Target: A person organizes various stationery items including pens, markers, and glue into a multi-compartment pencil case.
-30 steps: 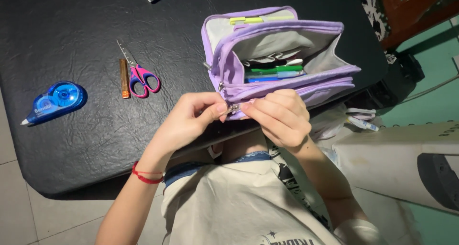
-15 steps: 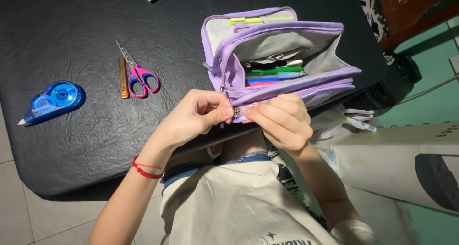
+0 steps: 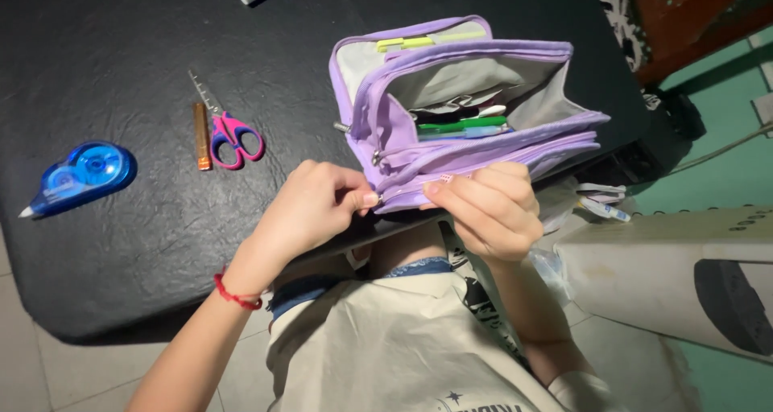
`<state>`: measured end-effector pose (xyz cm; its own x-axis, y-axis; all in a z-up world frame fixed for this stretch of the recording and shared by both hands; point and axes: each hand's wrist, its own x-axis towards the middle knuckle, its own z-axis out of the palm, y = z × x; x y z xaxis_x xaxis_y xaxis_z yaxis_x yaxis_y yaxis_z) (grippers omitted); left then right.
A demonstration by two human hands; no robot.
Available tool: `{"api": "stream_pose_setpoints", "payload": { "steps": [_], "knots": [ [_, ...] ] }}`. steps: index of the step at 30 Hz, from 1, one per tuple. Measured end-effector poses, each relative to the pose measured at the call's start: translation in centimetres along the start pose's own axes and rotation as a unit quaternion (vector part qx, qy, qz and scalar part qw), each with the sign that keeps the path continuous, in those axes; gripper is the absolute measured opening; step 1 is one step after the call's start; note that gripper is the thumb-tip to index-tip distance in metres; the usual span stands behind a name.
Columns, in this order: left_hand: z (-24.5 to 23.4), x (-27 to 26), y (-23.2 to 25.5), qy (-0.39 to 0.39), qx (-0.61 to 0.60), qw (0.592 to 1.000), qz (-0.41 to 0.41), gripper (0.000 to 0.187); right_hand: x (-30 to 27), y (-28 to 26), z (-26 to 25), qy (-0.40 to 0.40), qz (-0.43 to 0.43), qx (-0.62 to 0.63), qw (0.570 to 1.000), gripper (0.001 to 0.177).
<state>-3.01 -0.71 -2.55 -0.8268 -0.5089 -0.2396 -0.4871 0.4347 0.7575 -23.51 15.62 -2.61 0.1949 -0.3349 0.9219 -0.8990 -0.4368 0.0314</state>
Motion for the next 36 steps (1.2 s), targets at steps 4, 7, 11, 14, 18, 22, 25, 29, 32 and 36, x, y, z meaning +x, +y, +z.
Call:
{"api": "stream_pose_setpoints", "payload": {
  "steps": [4, 7, 11, 14, 18, 22, 25, 29, 32, 36],
  "knots": [
    [0.2, 0.2, 0.0, -0.001, 0.036, 0.999, -0.010, 0.034, -0.1, -0.6, 0.2, 0.007, 0.024, -0.014, 1.000, 0.023],
    [0.6, 0.0, -0.2, -0.005, 0.044, 0.999, -0.016, 0.034, -0.4, -0.8, 0.2, 0.005, 0.024, -0.028, 0.999, 0.022],
    [0.6, -0.2, -0.2, -0.016, 0.073, 0.997, -0.033, 0.038, -0.4, -1.2, 0.4, 0.006, 0.032, -0.045, 0.998, 0.023],
    [0.5, -0.3, 0.3, -0.022, 0.092, 0.995, -0.035, 0.038, 0.3, -1.8, 0.2, 0.006, 0.037, -0.069, 0.997, 0.022],
    [1.0, -0.5, 0.1, -0.024, 0.135, 0.990, -0.020, 0.037, 0.0, -2.6, 0.5, 0.025, 0.065, -0.096, 0.993, 0.021],
    [-0.7, -0.7, 0.1, -0.058, 0.144, 0.988, 0.003, 0.040, -3.8, -4.3, 0.0, 0.020, 0.092, -0.088, 0.992, 0.015],
    [-3.3, 0.4, 0.0, 0.025, 0.259, 0.966, 0.012, 0.032, -8.6, -5.5, -0.8, 0.044, 0.096, -0.153, 0.983, 0.012],
    [-6.7, 3.5, 2.0, 0.216, 0.161, 0.937, 0.220, 0.012, -9.0, -8.1, 0.3, 0.175, 0.362, -0.112, 0.909, 0.042],
    [-7.1, 10.1, 1.0, 0.227, 0.153, 0.923, 0.269, 0.028, -8.3, -11.1, 1.6, 0.164, 0.524, 0.019, 0.835, 0.080],
    [-3.4, 21.4, -3.0, 0.246, 0.309, 0.892, 0.222, 0.038, -8.4, -13.5, 2.0, 0.054, 0.603, 0.140, 0.783, 0.123]
  ]
}}
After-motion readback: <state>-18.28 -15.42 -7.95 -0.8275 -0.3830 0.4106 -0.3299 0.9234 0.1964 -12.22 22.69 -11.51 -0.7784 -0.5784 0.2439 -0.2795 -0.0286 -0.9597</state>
